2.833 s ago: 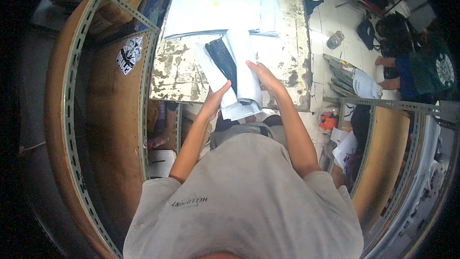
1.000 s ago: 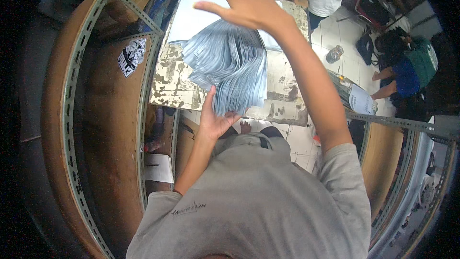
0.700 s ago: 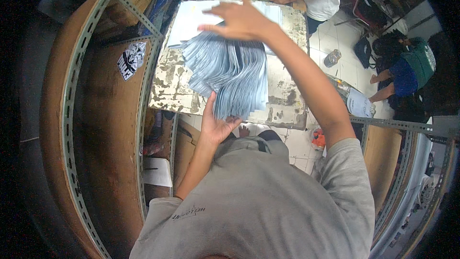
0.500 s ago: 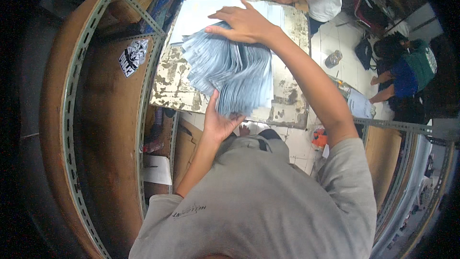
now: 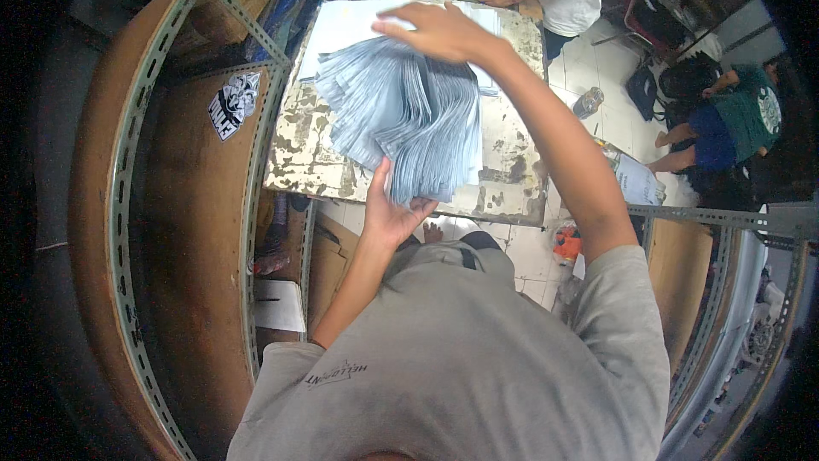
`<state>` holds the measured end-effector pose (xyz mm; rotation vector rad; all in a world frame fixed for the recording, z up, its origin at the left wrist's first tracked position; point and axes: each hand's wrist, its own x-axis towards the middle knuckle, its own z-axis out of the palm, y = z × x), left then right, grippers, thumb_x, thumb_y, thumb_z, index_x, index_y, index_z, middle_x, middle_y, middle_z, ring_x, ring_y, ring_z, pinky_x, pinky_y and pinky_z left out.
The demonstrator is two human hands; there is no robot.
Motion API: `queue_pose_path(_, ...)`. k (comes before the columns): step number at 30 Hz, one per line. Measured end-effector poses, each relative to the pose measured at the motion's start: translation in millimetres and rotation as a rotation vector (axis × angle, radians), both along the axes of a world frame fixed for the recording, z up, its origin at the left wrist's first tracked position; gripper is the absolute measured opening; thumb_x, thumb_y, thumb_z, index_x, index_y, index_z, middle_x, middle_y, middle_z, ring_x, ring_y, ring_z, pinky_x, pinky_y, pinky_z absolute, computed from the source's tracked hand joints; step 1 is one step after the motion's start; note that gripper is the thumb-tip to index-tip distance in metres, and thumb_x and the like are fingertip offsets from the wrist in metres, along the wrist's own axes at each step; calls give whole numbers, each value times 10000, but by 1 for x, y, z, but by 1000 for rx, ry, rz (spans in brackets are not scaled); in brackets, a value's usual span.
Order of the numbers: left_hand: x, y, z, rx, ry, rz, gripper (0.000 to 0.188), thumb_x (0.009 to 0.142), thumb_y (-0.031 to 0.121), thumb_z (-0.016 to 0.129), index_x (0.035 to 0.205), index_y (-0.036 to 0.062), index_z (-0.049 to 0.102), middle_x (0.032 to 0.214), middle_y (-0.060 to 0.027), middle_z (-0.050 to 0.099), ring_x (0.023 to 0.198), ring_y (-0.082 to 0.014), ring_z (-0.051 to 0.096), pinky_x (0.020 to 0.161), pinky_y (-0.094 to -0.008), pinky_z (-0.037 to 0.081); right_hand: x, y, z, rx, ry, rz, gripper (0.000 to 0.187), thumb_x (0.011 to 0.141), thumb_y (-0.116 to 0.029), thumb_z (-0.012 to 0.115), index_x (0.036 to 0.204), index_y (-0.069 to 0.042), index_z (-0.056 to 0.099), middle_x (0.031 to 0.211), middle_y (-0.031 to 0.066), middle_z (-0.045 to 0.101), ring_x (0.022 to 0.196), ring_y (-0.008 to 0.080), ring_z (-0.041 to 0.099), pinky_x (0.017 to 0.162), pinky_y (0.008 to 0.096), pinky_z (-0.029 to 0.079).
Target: The person stands at a workbench and repeatedly picks up printed white sheets, aligns them, and stacks them into a neat pile. Another person nearby uses a squeegee on a screen printing frame. The camera wearer continues to gather and stack the printed materials throughout the clip.
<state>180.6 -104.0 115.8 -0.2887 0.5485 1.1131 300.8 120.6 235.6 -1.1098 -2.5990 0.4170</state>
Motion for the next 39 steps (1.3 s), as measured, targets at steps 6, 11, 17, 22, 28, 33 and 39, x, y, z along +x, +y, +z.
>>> queue_pose_path(6,0,-4,0,7,-1,10,627,882,501,609,1356,129,437,1334,-99,509,1225,-292,489,1000,-500,412,-19,32,47,-99,-195,130,668,839,-375,647,1340,39,494,1331,218,552,1200,325,565,1036,378,433)
queue_pose_path(11,2,-4,-3,69,-18,11,639,875,504,615,1358,126,435,1349,-102,496,1237,-297,482,1009,-514,400,-17,39,60,-265,-465,154,711,775,-276,674,1349,82,456,1322,247,547,1228,319,546,1043,367,432)
queue_pose_path(17,2,-5,-8,43,-48,41,634,859,498,638,1341,129,453,1332,-102,507,1226,-294,490,997,-512,407,-22,26,63,-324,-641,200,765,674,-262,713,1341,32,482,1312,230,559,1190,314,567,1022,381,431)
queue_pose_path(22,7,-5,-4,38,-17,29,601,864,492,631,1310,118,480,1296,-102,534,1195,-287,515,961,-490,438,-20,29,15,-112,-465,235,663,616,-167,701,1237,20,563,1100,247,648,1062,367,618,933,387,483)
queue_pose_path(28,8,-11,-8,43,5,88,567,892,473,564,1298,84,490,1264,-107,563,1152,-278,551,936,-446,465,-22,-1,-9,103,-351,109,308,648,-148,703,909,15,690,834,229,680,841,375,670,786,435,538)
queue_pose_path(33,17,-11,-27,-24,-35,124,453,909,331,523,1280,72,526,1303,-114,552,1246,-286,486,1058,-503,368,-13,-17,-20,143,-264,-17,258,675,-137,703,890,5,695,787,241,667,791,381,671,756,458,527)
queue_pose_path(39,29,-11,-47,-51,89,106,415,888,220,555,1244,9,532,1248,-135,577,1147,-273,559,997,-433,438,40,-47,-12,234,28,-153,301,687,-149,667,948,-6,704,790,230,681,775,371,680,740,441,540)
